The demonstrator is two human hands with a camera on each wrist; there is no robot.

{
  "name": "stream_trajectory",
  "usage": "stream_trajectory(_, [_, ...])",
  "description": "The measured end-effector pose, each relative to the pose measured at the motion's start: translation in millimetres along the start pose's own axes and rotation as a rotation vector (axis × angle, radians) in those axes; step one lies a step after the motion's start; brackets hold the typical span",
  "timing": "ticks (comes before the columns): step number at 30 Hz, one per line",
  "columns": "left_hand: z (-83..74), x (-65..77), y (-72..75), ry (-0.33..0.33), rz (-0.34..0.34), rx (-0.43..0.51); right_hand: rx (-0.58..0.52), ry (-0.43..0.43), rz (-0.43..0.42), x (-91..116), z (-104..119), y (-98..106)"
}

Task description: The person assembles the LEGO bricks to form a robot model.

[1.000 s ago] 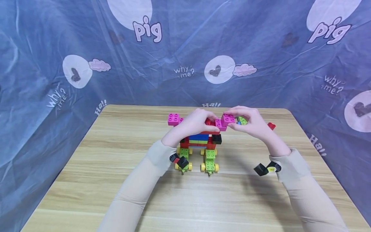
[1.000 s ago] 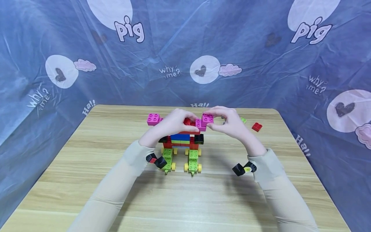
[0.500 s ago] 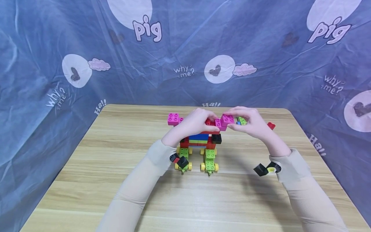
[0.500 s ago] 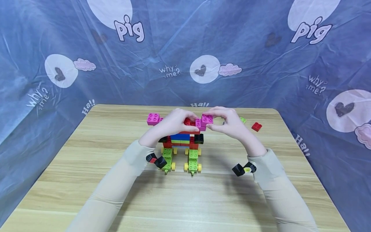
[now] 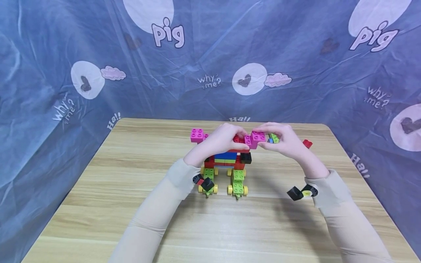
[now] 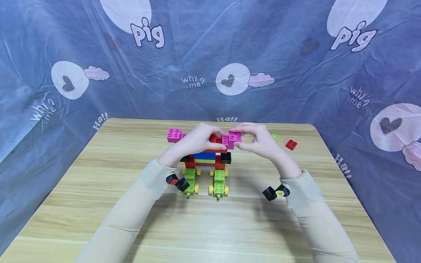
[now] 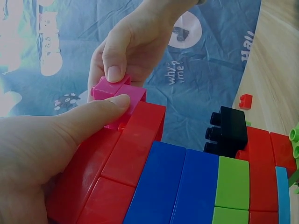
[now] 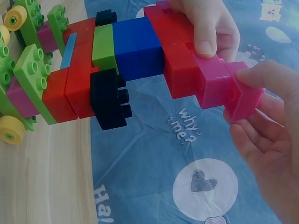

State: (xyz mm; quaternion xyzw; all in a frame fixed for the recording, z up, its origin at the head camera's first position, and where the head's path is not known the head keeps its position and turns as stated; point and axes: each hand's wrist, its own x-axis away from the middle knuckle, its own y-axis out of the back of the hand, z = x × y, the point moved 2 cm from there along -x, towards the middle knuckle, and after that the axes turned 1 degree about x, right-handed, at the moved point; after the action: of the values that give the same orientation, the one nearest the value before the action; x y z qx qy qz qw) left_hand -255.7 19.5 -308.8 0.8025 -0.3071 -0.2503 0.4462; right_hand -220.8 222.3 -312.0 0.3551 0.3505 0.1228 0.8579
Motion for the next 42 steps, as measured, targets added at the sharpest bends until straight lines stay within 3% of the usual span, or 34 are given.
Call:
stream_trajectory(10, [-1.2,-0.1,0.9,0.001,0.007,0.009,-0.010,0.029,-0.020,0,0,0])
stream_trajectory(26, [-4.1,-1.3,1.7,0.001,0.020,-0.020,0.023,0.033,0.019,1,0,4])
stream_trajectory(34, [-7.7,1.6,5.7,0.004,0.060,-0.044,-0.056,-0.030,0.055,4,-1,10])
stream_trajectory(42, [-6.9,8.9,18.4,0.030,0.078,-0.027,-0.079,-0.118,-0.020,16,-15,23])
